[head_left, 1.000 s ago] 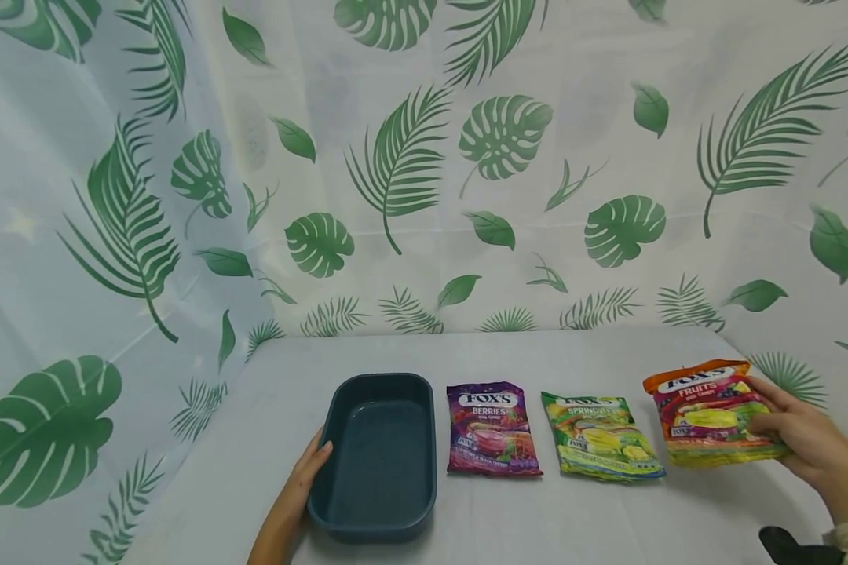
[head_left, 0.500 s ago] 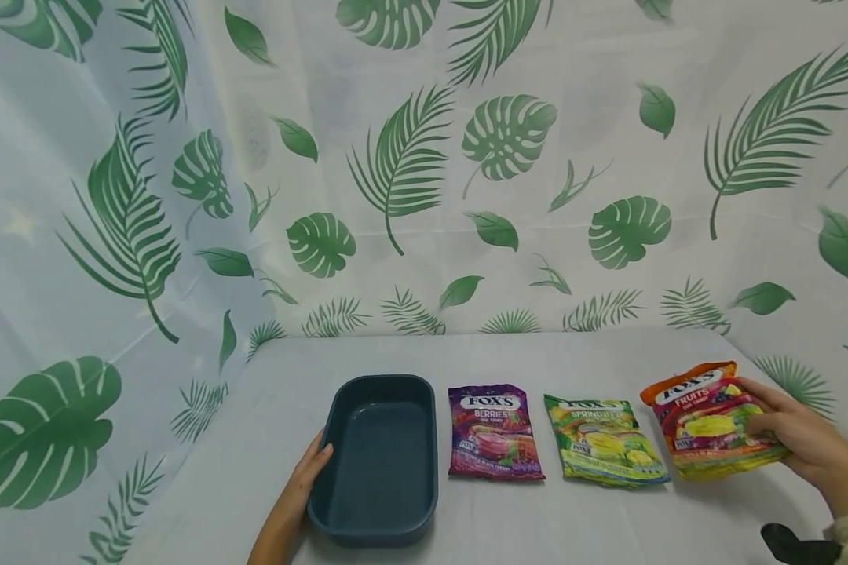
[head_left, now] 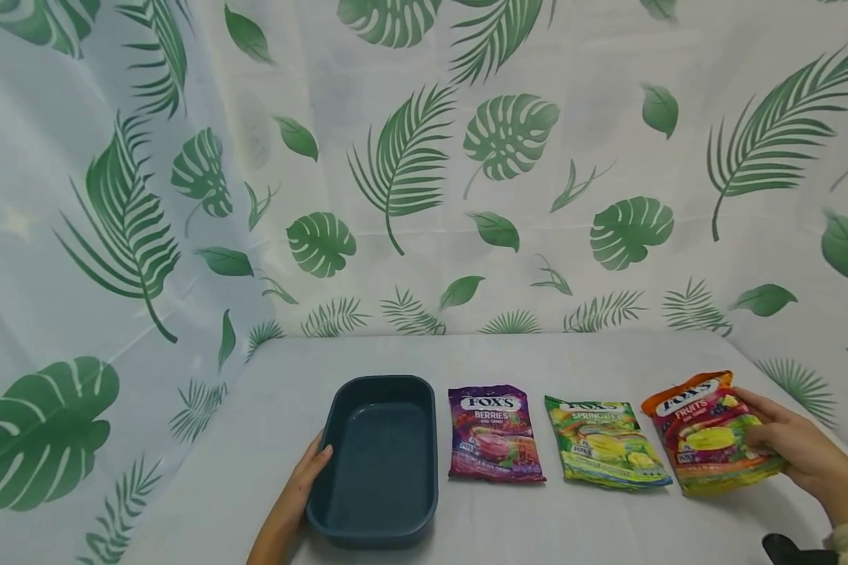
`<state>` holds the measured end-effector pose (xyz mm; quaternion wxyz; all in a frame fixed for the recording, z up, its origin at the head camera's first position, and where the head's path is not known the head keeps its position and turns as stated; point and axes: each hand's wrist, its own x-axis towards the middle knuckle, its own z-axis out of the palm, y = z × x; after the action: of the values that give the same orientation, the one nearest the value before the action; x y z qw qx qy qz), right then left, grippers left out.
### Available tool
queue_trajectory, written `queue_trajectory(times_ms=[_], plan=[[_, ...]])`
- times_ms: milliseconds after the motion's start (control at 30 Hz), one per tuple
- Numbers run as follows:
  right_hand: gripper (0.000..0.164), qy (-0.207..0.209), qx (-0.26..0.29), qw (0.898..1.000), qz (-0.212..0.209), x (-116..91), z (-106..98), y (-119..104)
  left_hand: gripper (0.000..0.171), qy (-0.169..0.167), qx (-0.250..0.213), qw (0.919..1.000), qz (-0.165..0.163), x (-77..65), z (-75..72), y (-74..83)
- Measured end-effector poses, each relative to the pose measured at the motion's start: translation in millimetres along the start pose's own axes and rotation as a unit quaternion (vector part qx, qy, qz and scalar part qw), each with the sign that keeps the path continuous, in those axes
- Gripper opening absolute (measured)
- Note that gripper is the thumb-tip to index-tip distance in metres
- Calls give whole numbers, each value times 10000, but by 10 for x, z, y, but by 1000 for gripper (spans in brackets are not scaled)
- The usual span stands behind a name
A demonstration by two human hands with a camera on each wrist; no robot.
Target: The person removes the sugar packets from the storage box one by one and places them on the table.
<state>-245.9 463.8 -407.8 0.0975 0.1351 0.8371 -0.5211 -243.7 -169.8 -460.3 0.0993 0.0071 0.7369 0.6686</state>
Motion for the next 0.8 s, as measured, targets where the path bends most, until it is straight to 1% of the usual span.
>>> queue_trajectory(times_ms=[100, 233, 333, 400, 500, 633, 800], plan=[[86, -11, -166, 9999, 4, -1, 6, -5, 70, -2, -56, 10000, -46, 0, -4, -13], [84, 9, -368, 9992, 133, 9, 18, -1, 71, 30, -121, 9999, -75, -4, -9, -17], [84, 91, -573, 9980, 245, 28, 9, 32, 71, 23, -127, 9999, -39, -11, -2, -17], [83, 149, -795, 9965, 214, 40, 1, 73, 71, 8, -133, 9999, -18, -15, 5, -18], [80, 281, -1192, 9924, 141, 57, -2, 150, 72, -31, -181, 9998, -2, -10, 16, -22], [75, 518, -1648, 9849, 57, 19, 1, 237, 72, -175, -244, 9995, -9, 32, 47, -16], [72, 678, -1938, 9787, 15, -43, 17, 285, 71, -232, -238, 9994, -24, 66, 71, -13]])
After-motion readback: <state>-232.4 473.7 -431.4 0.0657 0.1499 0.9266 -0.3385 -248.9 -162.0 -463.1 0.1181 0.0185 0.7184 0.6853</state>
